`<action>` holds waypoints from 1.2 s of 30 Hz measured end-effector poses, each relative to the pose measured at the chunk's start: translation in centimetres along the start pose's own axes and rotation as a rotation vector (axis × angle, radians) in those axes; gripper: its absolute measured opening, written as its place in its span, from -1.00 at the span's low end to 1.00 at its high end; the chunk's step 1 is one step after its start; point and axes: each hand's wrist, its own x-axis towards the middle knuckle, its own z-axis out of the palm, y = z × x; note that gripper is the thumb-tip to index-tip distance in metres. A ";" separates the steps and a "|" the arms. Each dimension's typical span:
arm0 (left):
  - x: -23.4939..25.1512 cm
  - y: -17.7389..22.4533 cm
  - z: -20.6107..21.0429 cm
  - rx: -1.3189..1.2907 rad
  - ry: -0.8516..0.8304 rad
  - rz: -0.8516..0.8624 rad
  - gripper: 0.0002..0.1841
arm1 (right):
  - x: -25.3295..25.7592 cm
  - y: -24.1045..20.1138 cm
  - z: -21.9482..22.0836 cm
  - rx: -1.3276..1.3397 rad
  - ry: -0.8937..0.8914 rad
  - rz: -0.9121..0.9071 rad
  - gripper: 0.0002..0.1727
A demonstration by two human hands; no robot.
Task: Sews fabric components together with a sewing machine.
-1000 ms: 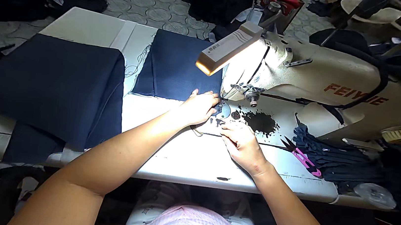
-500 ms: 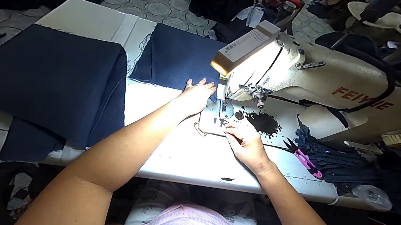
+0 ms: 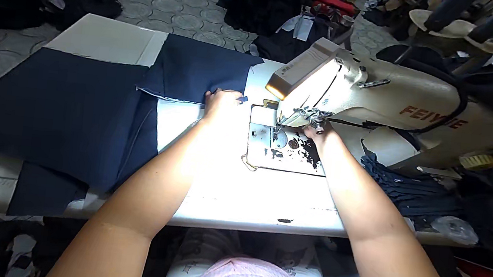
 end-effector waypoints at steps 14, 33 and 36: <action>-2.9 2.0 -1.7 0.108 -0.288 0.542 -0.74 | 4.7 1.2 -1.2 -0.036 -0.465 0.143 -0.67; -17.4 2.2 0.1 0.253 -0.177 0.029 -0.30 | -16.0 5.8 2.2 -0.493 -0.110 -0.416 -0.51; -19.7 5.0 1.0 0.266 -0.171 -0.091 -0.26 | -17.6 6.6 2.3 -0.444 -0.044 -0.488 -0.67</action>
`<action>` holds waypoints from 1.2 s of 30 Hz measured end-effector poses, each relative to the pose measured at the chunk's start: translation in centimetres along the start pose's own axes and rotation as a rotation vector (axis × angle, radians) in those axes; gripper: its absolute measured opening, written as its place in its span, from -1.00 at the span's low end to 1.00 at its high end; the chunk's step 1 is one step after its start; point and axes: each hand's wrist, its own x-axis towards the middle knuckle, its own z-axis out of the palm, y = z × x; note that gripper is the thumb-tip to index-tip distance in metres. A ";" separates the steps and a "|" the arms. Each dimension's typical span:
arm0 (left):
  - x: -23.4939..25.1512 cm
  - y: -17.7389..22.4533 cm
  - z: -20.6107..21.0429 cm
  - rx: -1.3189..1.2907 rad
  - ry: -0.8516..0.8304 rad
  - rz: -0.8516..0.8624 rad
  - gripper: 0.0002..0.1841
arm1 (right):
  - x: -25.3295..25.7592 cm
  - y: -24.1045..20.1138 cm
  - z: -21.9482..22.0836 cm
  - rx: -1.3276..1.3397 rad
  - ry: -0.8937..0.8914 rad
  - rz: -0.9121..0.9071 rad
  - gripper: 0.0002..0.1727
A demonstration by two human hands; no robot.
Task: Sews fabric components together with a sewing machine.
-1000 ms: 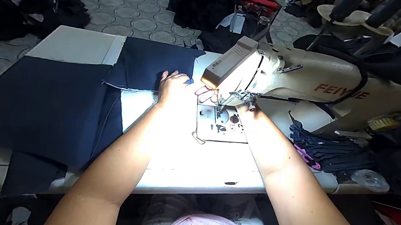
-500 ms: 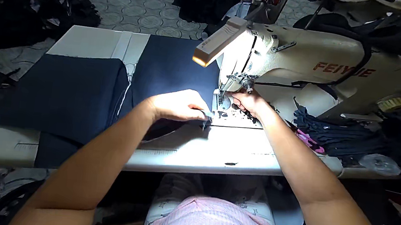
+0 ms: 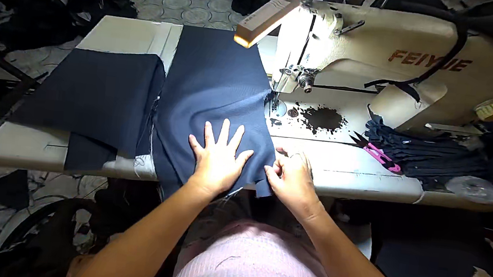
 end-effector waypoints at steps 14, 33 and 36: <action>0.9 4.1 0.4 0.004 -0.086 0.026 -0.28 | -1.3 -2.0 -0.7 -0.111 0.335 -0.147 -0.87; 8.7 -1.0 -1.6 -0.031 0.045 0.699 -0.61 | -0.8 0.4 1.2 -0.145 0.086 -0.324 -0.80; 12.2 -1.3 -1.3 -0.006 -0.045 0.479 -0.53 | -0.2 1.2 0.1 -0.139 0.023 -0.286 -0.79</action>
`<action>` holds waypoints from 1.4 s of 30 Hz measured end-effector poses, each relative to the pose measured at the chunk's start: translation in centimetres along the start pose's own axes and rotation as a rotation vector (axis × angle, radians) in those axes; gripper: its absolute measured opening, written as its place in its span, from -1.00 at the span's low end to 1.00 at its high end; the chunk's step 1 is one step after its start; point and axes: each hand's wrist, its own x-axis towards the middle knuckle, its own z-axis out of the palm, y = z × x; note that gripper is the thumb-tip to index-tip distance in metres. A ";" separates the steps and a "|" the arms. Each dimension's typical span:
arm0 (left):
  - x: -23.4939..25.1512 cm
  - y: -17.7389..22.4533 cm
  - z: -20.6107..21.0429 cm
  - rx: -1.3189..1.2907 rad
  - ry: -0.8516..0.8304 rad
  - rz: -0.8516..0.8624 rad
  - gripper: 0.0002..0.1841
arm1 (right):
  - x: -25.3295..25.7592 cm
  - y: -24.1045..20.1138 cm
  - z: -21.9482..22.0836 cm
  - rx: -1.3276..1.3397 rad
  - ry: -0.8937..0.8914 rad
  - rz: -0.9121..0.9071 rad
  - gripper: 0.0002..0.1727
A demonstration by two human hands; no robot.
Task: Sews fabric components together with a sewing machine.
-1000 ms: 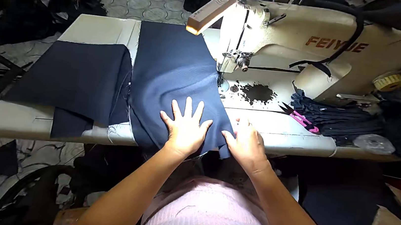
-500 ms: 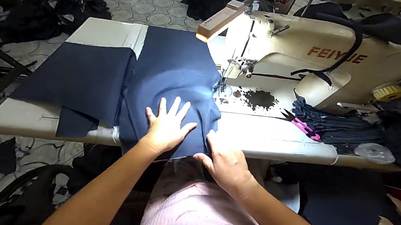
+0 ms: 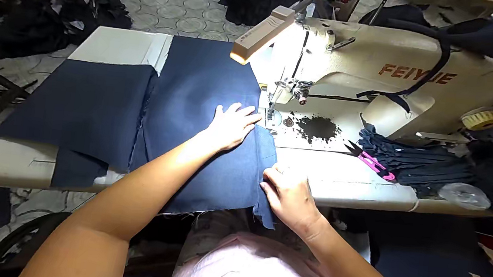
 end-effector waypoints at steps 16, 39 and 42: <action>5.0 -1.3 -0.8 -0.031 -0.073 -0.030 -0.49 | 7.8 5.9 -4.2 -0.081 -0.709 0.171 0.30; -8.2 4.3 4.9 -0.209 0.301 0.215 -0.36 | -1.4 10.2 -13.0 -0.207 0.123 0.656 -0.74; -8.1 4.2 5.0 -0.196 0.309 0.212 -0.36 | -1.8 14.8 -16.4 -0.261 0.109 0.845 -0.71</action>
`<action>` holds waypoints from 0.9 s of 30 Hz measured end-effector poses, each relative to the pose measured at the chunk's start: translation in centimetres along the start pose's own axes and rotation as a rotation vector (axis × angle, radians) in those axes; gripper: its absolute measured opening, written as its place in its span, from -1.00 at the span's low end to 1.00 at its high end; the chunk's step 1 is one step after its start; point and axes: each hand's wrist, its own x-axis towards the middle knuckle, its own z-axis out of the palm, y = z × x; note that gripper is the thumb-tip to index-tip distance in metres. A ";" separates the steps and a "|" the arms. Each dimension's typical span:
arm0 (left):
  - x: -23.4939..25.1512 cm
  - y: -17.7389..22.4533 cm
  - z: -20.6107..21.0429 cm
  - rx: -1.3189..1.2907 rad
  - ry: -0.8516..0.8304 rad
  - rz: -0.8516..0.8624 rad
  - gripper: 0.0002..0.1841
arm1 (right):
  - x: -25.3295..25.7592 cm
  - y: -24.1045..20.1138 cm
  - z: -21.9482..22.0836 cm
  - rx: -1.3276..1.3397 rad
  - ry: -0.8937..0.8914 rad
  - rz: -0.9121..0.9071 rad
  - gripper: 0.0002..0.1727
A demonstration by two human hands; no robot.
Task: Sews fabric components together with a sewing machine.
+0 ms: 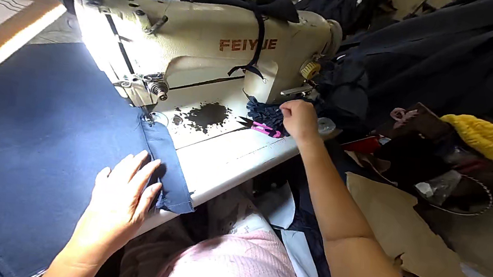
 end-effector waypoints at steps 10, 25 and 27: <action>-0.2 -0.6 -0.3 -0.074 0.051 0.020 -0.40 | 3.3 1.4 3.0 0.082 -0.040 0.174 -0.76; 1.5 8.1 -4.0 -1.652 0.025 -0.444 -0.67 | -14.8 -12.9 8.4 1.448 -0.186 -0.585 -0.84; 1.2 7.7 -4.6 -1.718 0.132 -0.523 -0.84 | -15.2 -13.6 9.2 1.473 -0.271 -0.554 -0.84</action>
